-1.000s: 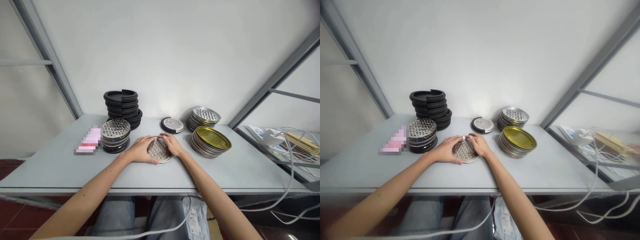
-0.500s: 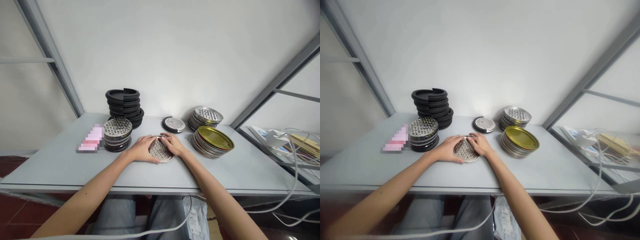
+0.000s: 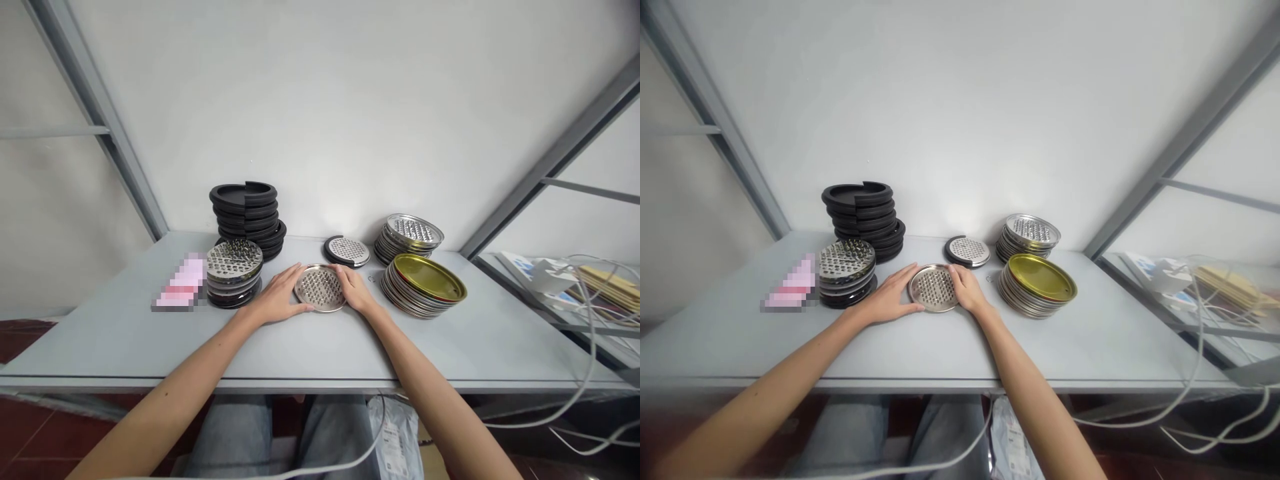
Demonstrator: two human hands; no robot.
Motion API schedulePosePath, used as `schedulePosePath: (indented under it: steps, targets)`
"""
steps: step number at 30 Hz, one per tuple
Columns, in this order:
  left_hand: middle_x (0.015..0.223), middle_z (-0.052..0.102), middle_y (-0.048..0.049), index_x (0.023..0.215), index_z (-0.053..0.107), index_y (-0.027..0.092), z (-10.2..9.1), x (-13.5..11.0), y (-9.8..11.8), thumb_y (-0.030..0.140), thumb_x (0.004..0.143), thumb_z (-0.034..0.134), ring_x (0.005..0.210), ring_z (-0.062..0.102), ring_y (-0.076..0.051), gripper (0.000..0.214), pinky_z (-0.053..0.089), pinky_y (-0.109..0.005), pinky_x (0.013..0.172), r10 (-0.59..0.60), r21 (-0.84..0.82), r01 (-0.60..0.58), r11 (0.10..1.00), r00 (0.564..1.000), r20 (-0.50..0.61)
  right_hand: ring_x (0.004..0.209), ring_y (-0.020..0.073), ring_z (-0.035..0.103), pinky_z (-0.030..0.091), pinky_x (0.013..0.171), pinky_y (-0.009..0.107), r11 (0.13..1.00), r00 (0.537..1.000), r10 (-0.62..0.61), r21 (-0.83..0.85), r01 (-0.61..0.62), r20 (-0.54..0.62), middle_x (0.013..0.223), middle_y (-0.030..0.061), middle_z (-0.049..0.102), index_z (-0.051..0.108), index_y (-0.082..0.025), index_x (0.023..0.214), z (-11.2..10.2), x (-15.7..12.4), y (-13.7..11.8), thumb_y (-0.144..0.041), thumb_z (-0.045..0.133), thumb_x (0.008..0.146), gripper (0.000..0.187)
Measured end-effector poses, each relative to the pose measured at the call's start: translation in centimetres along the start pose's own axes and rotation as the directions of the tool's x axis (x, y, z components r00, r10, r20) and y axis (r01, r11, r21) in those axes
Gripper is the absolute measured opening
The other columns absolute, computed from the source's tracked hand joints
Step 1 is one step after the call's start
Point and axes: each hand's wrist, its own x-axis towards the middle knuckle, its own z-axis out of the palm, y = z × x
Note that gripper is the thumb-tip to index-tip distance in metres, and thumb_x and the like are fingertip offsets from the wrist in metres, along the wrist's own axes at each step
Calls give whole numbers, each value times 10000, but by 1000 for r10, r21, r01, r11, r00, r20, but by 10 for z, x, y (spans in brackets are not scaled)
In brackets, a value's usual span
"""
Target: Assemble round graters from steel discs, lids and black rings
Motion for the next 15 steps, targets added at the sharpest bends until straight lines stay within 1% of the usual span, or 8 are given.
schedulePosePath:
  steps: [3,6,8,12,13,15]
  targets:
    - [1497,314,-107,1456,241,192,-2,0,1,442,815,594,1381,285,-264,773,254,-403,1133,20,3,-20,1000,1000,-22,1034,224,605,426,907,335,998,999,17,-56,-19,-33,1070,73,687,677,-199,994,0,0,2,-471,269,961,492]
    - [1450,391,-120,1438,286,173,-4,-1,2,373,820,567,1334,366,-277,707,290,-415,1115,-4,17,5,1000,999,-32,941,226,626,437,834,324,993,999,39,-111,-43,-37,992,77,702,675,-186,925,-2,-1,3,-468,283,958,484]
    - [1439,403,-136,1433,295,158,-4,-1,1,423,806,581,1323,379,-295,739,300,-431,1108,-14,24,15,1000,1000,-23,910,223,629,436,809,317,992,999,30,-123,-34,-31,965,78,705,672,-180,918,-3,-1,2,-456,291,959,472]
    - [1470,337,-163,1451,231,138,0,-1,-3,624,681,657,1352,319,-336,1006,282,-459,1116,-9,44,8,999,1000,7,905,223,633,438,788,309,991,1000,5,-130,-7,-17,969,80,709,670,-178,953,-4,-2,2,-434,311,960,441]
    - [1477,320,-170,1455,214,134,1,0,-5,645,654,670,1359,303,-345,1055,277,-467,1118,-19,49,18,999,1000,12,905,224,634,440,786,310,990,1000,3,-138,-5,-15,969,79,710,671,-180,957,-3,-2,2,-429,315,959,435]
    - [1487,298,-170,1461,192,138,3,0,-6,648,643,678,1372,276,-348,1080,265,-474,1124,-31,46,30,998,999,15,907,224,635,443,791,313,988,1000,-3,-155,0,-17,972,78,710,673,-185,967,-3,-2,2,-417,326,957,418]
